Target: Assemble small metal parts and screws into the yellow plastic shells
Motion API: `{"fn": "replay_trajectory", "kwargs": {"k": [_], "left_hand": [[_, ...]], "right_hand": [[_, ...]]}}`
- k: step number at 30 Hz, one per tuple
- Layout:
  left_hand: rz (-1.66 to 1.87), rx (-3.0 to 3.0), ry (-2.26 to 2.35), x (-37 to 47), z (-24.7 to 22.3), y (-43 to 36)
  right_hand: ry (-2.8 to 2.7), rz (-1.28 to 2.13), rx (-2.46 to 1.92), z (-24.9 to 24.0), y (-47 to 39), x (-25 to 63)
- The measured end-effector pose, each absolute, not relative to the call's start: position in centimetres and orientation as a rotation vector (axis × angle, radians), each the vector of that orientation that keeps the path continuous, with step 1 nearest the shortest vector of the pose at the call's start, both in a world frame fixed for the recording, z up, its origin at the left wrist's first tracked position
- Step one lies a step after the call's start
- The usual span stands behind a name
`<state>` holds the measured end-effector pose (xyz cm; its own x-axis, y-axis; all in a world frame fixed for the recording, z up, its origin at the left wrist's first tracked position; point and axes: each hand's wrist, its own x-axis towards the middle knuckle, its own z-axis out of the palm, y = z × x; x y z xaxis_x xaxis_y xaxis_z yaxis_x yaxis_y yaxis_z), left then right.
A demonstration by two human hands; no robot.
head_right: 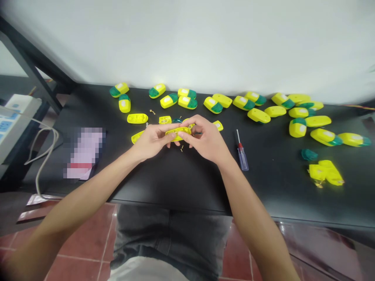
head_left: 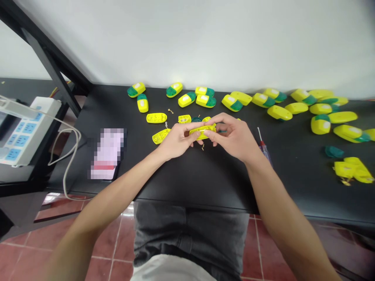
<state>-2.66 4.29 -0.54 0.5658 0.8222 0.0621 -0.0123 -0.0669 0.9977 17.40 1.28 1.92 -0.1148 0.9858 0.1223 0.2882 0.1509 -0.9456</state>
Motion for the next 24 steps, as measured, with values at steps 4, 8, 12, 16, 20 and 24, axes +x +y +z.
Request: {"fn": "replay_trajectory", "kwargs": {"k": [4,8,12,16,20,24], "left_hand": [[0.791,1.401,0.695,-2.67,-0.36,4.27],[0.773,1.351,0.71,-2.71,-0.23,4.25],[0.773,1.363,0.721,-2.67,-0.39,4.33],[0.764,1.375,0.715,-2.68,-0.4,4.39],[0.736,1.352,0.681,-2.73,-0.07,4.41],[0.718,1.355,0.624,-2.8,0.16,4.5]], "right_hand": [[-1.528,1.041,-1.274,1.63,1.4,17.36],[-1.513,1.092,-1.266,1.61,1.46,17.52],[-1.503,1.158,-1.258,1.67,1.49,17.83],[-1.486,1.179,-1.262,1.61,1.49,17.9],[-1.447,1.207,-1.251,1.59,1.48,17.78],[-1.397,1.224,-1.231,1.63,1.5,17.8]]}}
